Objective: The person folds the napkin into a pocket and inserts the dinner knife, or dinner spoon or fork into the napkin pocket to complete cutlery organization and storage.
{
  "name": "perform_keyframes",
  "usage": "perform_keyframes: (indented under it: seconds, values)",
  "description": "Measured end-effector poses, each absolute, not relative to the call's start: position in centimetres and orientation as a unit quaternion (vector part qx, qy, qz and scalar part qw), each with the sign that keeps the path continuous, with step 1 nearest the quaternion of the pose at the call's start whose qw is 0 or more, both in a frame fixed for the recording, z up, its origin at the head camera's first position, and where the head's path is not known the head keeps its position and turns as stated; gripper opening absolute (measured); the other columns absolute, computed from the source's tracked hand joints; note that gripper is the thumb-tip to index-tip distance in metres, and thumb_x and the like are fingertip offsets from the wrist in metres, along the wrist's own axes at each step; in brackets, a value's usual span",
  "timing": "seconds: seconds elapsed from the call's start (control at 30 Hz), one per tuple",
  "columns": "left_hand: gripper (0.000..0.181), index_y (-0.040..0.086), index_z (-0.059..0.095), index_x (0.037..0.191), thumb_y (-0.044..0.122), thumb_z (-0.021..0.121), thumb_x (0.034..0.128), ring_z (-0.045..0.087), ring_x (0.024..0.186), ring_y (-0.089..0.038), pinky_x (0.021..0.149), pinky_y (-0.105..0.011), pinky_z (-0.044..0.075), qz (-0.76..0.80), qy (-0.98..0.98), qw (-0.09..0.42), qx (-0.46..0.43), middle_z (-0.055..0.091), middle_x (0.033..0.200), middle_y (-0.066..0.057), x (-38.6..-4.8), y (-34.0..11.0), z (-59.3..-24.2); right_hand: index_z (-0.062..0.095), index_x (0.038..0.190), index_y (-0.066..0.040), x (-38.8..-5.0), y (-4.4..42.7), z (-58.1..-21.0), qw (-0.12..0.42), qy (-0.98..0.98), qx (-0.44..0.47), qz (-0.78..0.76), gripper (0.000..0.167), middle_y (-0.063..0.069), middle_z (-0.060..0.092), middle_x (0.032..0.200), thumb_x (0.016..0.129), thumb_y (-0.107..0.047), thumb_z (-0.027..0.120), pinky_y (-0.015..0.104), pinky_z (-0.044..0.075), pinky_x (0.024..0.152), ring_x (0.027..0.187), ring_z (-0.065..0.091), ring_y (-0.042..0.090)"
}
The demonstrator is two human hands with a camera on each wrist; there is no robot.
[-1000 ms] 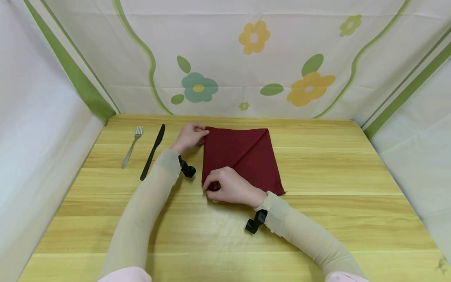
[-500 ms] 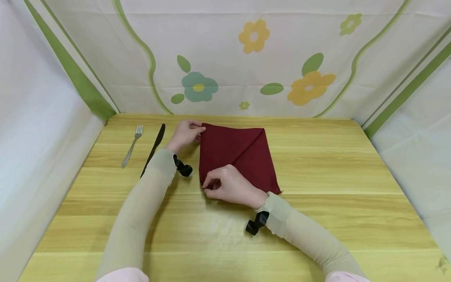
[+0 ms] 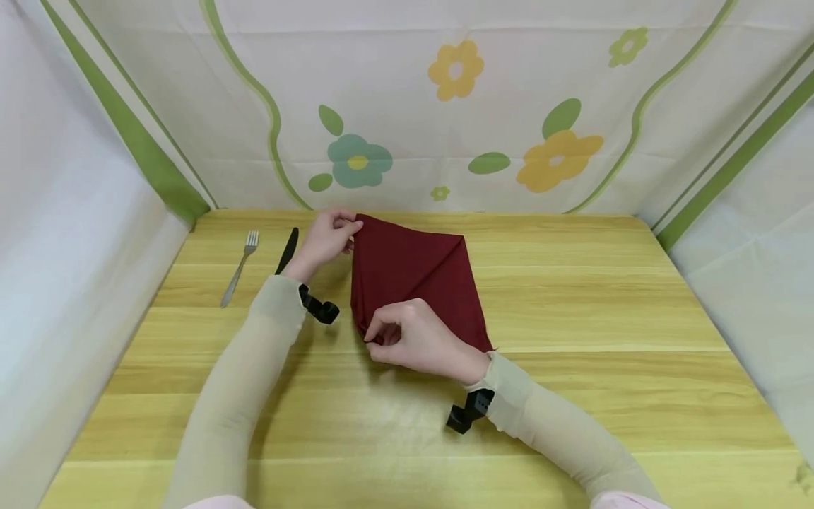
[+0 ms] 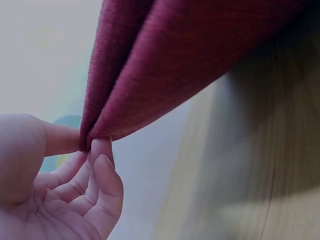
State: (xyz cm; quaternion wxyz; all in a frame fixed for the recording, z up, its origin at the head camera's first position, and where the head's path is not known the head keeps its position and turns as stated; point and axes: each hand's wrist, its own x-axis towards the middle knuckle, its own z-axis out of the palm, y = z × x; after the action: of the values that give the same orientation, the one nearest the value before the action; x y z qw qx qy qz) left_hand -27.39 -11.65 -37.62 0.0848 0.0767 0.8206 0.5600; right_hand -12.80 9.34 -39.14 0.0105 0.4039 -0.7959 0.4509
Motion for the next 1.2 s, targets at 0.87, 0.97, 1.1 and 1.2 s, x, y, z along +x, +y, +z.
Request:
perform_keyframes:
  seconds: [0.87,0.97,1.1,1.2]
  values:
    - [0.009,0.006,0.053,0.107,0.013,0.059,0.1040,0.053,0.051,-0.013,0.050,-0.023,0.047,0.705,0.699,-0.083,0.088,0.066,0.081,-0.008,-23.3,-11.0,-25.2,0.069,0.086,0.004,-10.9,9.5,-34.5,0.015,-0.590,0.363,0.721,0.013,0.013,0.067,0.082,0.080,0.014,0.075,0.031,0.058,0.066,0.071,0.067,0.019]
    - [0.012,0.007,0.051,0.108,0.015,0.059,0.1040,0.050,0.048,-0.013,0.049,-0.024,0.045,0.676,0.729,-0.078,0.073,0.065,0.078,-0.008,-23.6,-9.2,-24.9,0.065,0.084,0.007,-11.1,9.9,-34.8,0.019,-0.570,0.363,0.737,0.012,0.012,0.064,0.081,0.080,0.015,0.073,0.032,0.059,0.067,0.071,0.067,0.016]
    - [0.014,0.007,0.049,0.111,0.016,0.058,0.1050,0.056,0.052,-0.014,0.053,-0.027,0.050,0.664,0.743,-0.043,0.078,0.065,0.079,-0.010,-24.7,-6.9,-26.9,0.064,0.084,0.006,-11.4,11.0,-35.7,0.017,-0.581,0.352,0.733,0.012,0.011,0.063,0.081,0.081,0.014,0.072,0.032,0.060,0.068,0.071,0.068,0.017]
    - [0.015,0.005,0.048,0.112,0.015,0.057,0.1060,0.061,0.061,-0.017,0.063,-0.031,0.055,0.672,0.736,-0.009,0.086,0.067,0.089,-0.014,-25.3,-5.6,-28.8,0.065,0.085,0.004,-11.5,12.3,-36.2,0.015,-0.599,0.339,0.725,0.013,0.012,0.063,0.082,0.081,0.014,0.072,0.034,0.060,0.067,0.071,0.069,0.019]
